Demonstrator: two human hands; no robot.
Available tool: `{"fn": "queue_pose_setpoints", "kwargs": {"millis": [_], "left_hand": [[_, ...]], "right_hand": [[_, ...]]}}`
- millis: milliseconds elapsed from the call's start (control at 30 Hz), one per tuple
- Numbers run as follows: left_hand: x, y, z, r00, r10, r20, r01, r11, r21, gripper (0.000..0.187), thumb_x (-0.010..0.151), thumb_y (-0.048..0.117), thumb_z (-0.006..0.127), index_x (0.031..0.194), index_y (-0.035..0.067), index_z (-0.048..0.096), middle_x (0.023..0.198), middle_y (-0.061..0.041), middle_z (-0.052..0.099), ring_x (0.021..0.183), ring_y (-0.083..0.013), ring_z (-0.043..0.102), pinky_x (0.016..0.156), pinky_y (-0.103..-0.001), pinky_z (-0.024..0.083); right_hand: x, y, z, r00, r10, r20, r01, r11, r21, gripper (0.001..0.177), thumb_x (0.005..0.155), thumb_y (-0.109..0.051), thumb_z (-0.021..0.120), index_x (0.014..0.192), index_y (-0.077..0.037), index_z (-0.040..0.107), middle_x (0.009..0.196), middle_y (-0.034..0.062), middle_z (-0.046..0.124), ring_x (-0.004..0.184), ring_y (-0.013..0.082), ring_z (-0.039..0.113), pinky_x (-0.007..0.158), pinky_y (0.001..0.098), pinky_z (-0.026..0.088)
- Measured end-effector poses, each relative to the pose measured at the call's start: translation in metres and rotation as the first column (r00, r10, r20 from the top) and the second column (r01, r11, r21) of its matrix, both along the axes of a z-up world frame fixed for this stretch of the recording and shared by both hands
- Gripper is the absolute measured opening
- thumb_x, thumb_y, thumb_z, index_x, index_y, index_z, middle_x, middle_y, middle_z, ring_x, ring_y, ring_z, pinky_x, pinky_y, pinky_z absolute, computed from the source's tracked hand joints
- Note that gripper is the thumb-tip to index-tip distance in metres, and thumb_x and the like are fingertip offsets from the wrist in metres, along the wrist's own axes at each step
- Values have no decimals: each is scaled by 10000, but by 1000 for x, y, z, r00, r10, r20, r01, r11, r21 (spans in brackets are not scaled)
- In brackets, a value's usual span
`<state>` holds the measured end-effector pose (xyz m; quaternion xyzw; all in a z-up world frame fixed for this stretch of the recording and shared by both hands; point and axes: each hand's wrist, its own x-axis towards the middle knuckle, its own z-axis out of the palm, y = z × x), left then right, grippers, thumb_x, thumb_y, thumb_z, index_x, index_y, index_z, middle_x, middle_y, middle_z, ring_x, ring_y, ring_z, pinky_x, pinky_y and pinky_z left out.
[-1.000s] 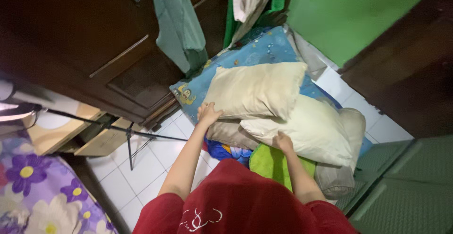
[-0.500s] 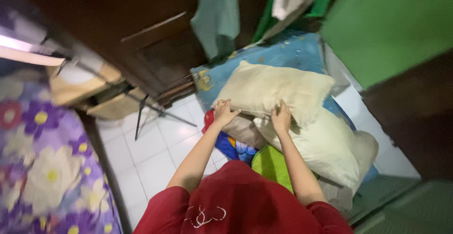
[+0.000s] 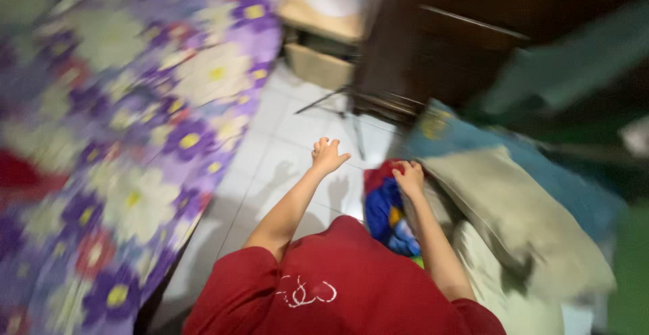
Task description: The person picks up a blue blanket from the floor, folds it, and places it on a pile. They then gather a red blanket, a multicolored blanket, a black garment, several pillows, and stuffed animals from a bed, carrying them across the room and placing them onto the pile on the floor.
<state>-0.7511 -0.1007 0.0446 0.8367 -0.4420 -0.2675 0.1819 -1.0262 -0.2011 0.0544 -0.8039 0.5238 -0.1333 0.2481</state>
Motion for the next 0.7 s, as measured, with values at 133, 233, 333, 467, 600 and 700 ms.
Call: {"fn": "queue_pose_setpoints", "kwargs": {"millis": [133, 233, 333, 467, 600, 700], "left_hand": [[76, 66, -7, 984, 179, -7, -179, 984, 9, 711, 799, 565, 759, 1363, 159, 608, 1506, -213, 389, 1370, -419, 366, 1098, -567, 359], [125, 118, -11, 957, 289, -21, -288, 957, 31, 723, 794, 563, 762, 1373, 163, 596, 1509, -206, 377, 1374, -411, 357, 1097, -563, 356], [170, 175, -14, 927, 375, -19, -375, 926, 38, 713, 801, 566, 759, 1374, 173, 597, 1511, -196, 378, 1383, -408, 353, 1099, -563, 357], [228, 246, -21, 866, 499, 20, -500, 866, 25, 691, 800, 570, 756, 1360, 195, 606, 1477, -171, 408, 1383, -395, 363, 1102, -558, 359], [266, 312, -25, 812, 583, 40, -583, 813, -13, 658, 810, 559, 749, 1336, 190, 613, 1465, -148, 417, 1343, -400, 379, 1087, -544, 369], [284, 353, -21, 756, 653, 41, -652, 757, -27, 620, 810, 565, 742, 1307, 209, 640, 1455, -151, 418, 1326, -394, 396, 1091, -528, 377]], "right_hand": [[97, 25, -4, 980, 199, 4, -199, 980, 14, 410, 866, -366, 722, 1219, -157, 732, 1407, 341, 513, 1301, 472, 515, 1091, 497, 432], [169, 47, -6, 947, 319, 20, -320, 947, 33, 395, 866, -336, 731, 1220, -161, 730, 1435, 345, 483, 1305, 480, 496, 1094, 503, 420], [238, 75, -9, 899, 438, 28, -438, 899, 11, 396, 868, -323, 748, 1230, -164, 724, 1444, 331, 477, 1331, 469, 488, 1115, 495, 421], [316, 115, -15, 864, 503, 32, -504, 859, 93, 391, 876, -295, 741, 1245, -169, 715, 1507, 300, 444, 1328, 455, 494, 1105, 486, 431], [378, 155, -15, 797, 605, -7, -601, 793, 100, 418, 876, -305, 741, 1273, -178, 705, 1519, 297, 421, 1332, 461, 477, 1094, 490, 425], [421, 178, -14, 734, 679, -13, -677, 732, 73, 425, 878, -306, 738, 1281, -174, 704, 1522, 298, 423, 1337, 463, 478, 1107, 489, 424]]}}
